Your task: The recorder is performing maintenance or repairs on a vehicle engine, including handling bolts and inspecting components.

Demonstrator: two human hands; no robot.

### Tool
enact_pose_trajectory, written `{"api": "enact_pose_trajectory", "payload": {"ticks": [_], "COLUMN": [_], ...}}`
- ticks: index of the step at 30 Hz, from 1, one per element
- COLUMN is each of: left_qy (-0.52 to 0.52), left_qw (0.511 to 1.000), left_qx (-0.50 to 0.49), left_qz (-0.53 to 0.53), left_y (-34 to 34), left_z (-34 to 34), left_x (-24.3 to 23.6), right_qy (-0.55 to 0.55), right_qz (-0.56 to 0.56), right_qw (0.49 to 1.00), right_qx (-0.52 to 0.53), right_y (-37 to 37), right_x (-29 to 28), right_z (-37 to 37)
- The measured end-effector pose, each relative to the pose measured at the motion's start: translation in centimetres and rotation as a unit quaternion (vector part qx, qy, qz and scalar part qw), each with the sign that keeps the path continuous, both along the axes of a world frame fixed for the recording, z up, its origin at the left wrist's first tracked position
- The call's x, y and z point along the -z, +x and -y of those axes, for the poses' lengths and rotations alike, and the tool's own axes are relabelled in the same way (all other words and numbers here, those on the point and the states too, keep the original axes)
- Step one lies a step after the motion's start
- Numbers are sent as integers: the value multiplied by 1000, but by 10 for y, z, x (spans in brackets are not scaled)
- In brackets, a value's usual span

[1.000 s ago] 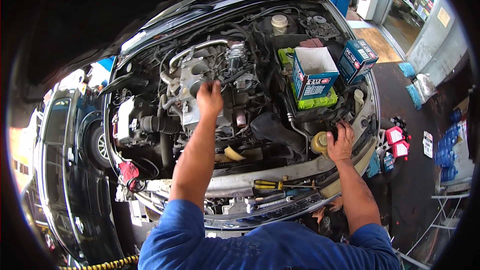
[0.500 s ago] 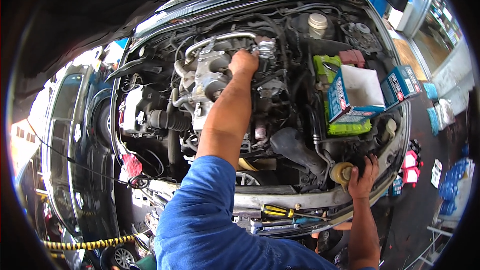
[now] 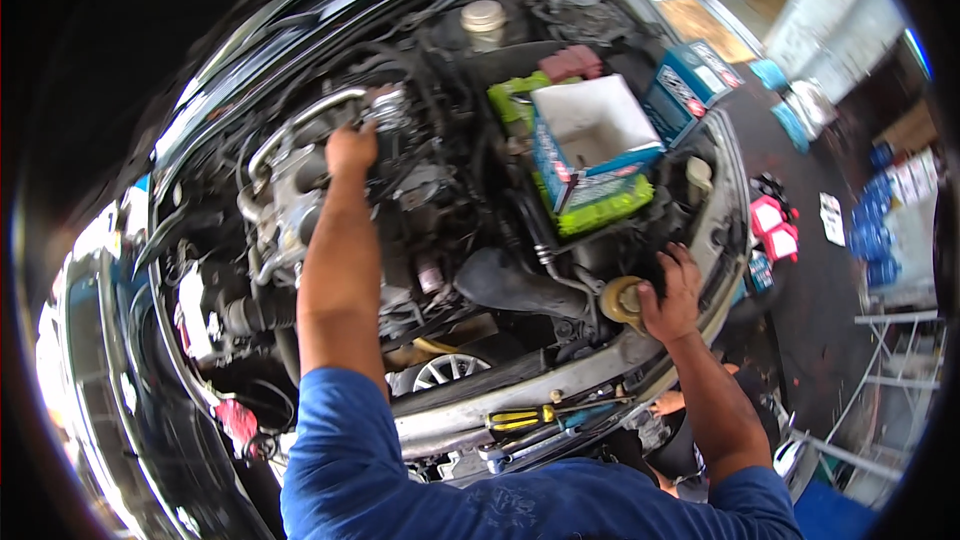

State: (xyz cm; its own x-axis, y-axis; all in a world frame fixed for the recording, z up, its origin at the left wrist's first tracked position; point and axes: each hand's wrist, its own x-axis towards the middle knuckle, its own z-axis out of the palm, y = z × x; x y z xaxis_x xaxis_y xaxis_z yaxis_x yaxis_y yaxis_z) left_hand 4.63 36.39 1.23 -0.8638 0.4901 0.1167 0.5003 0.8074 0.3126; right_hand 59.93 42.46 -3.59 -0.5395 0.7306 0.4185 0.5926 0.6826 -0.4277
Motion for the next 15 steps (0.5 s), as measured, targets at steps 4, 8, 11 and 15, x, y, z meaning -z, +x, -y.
{"api": "enact_pose_trajectory", "payload": {"ticks": [4, 8, 11, 15], "left_qy": [40, 211, 291, 228], "left_qw": [993, 976, 900, 843], "left_qx": [109, 55, 310, 447], "left_qz": [2, 3, 102, 192], "left_y": [-11, 32, 155, 243], "left_z": [-2, -14, -19, -30], "left_x": [-2, -20, -56, -52], "right_qy": [7, 10, 8, 0], "right_qz": [-24, -30, -22, -34], "right_qw": [1000, 999, 1000, 999], "right_qx": [-11, -15, 3, -8], "right_y": [5, 8, 15, 11], "right_x": [-1, -3, -2, 0], "right_z": [-3, -5, -6, -3]}}
